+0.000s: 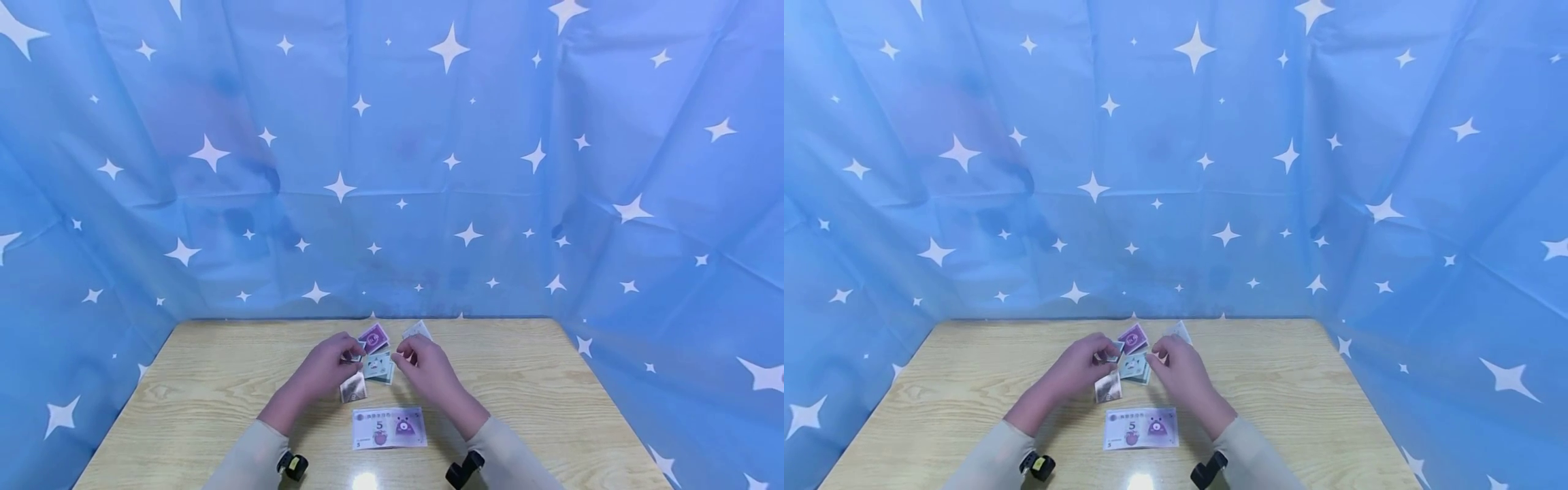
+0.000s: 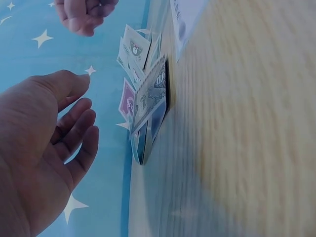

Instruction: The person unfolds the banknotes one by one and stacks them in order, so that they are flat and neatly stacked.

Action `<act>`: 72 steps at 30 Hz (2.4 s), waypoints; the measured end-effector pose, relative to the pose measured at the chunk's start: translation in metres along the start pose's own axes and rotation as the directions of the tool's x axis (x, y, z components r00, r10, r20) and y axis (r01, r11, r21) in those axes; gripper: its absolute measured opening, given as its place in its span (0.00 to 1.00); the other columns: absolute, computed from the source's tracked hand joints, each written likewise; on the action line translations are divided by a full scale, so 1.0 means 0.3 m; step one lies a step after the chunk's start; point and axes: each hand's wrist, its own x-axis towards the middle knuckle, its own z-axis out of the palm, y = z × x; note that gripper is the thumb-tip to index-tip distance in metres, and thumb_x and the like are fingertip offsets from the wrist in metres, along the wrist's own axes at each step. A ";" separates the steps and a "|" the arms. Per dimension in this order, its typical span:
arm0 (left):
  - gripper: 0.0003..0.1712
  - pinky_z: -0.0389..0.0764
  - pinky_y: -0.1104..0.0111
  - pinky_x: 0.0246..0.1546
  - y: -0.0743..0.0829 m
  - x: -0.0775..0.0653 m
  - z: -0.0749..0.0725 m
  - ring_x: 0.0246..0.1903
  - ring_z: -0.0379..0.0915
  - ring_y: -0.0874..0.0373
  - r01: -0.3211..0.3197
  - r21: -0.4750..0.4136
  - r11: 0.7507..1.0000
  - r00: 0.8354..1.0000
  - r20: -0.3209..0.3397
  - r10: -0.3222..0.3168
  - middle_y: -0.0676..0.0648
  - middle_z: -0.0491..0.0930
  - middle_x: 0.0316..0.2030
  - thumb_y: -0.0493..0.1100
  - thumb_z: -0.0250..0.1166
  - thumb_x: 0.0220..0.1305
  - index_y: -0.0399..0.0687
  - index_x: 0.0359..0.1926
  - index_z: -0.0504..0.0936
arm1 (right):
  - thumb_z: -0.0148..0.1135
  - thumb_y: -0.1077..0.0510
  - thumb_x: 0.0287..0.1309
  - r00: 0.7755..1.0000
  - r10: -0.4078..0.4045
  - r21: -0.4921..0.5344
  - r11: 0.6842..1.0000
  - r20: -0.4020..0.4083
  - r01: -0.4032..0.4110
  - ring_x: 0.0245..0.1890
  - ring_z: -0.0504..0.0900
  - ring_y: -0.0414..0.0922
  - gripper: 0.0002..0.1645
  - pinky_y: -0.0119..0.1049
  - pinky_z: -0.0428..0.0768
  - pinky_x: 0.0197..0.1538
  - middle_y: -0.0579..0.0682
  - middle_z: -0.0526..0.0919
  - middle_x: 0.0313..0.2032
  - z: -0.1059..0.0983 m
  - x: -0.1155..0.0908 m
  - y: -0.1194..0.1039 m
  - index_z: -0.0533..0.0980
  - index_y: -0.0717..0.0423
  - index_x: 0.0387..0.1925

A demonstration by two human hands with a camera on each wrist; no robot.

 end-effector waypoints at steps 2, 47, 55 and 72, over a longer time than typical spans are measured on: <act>0.11 0.86 0.56 0.52 -0.004 0.013 0.006 0.46 0.81 0.56 0.009 0.001 1.000 1.000 0.000 -0.009 0.46 0.84 0.46 0.39 0.75 0.73 0.46 0.53 0.89 | 0.73 0.53 0.74 1.000 0.014 -0.002 1.000 0.011 -0.014 0.36 0.80 0.40 0.08 0.35 0.82 0.40 0.41 0.80 0.37 0.007 0.016 -0.004 0.85 0.52 0.46; 0.25 0.83 0.52 0.61 -0.073 0.129 0.111 0.53 0.77 0.52 0.035 0.248 0.968 0.979 0.188 -0.084 0.49 0.79 0.53 0.51 0.82 0.66 0.52 0.60 0.89 | 0.86 0.53 0.58 0.975 0.042 -0.182 0.983 0.220 -0.002 0.49 0.82 0.48 0.26 0.47 0.85 0.56 0.50 0.82 0.48 0.125 0.073 0.060 0.89 0.59 0.55; 0.22 0.83 0.53 0.59 -0.076 0.132 0.117 0.51 0.76 0.53 -0.002 0.251 0.968 0.987 0.154 -0.038 0.49 0.80 0.52 0.49 0.84 0.62 0.53 0.55 0.90 | 0.86 0.54 0.57 0.979 0.027 -0.151 0.989 0.201 0.003 0.47 0.81 0.47 0.25 0.47 0.85 0.55 0.49 0.82 0.46 0.128 0.066 0.066 0.89 0.59 0.54; 0.21 0.83 0.50 0.64 -0.062 0.130 0.127 0.55 0.81 0.49 0.014 0.188 0.982 0.989 0.141 -0.042 0.48 0.83 0.53 0.42 0.83 0.64 0.50 0.57 0.88 | 0.86 0.55 0.58 0.981 0.029 -0.110 0.994 0.191 -0.008 0.46 0.80 0.46 0.24 0.48 0.85 0.55 0.49 0.81 0.45 0.134 0.056 0.079 0.89 0.59 0.54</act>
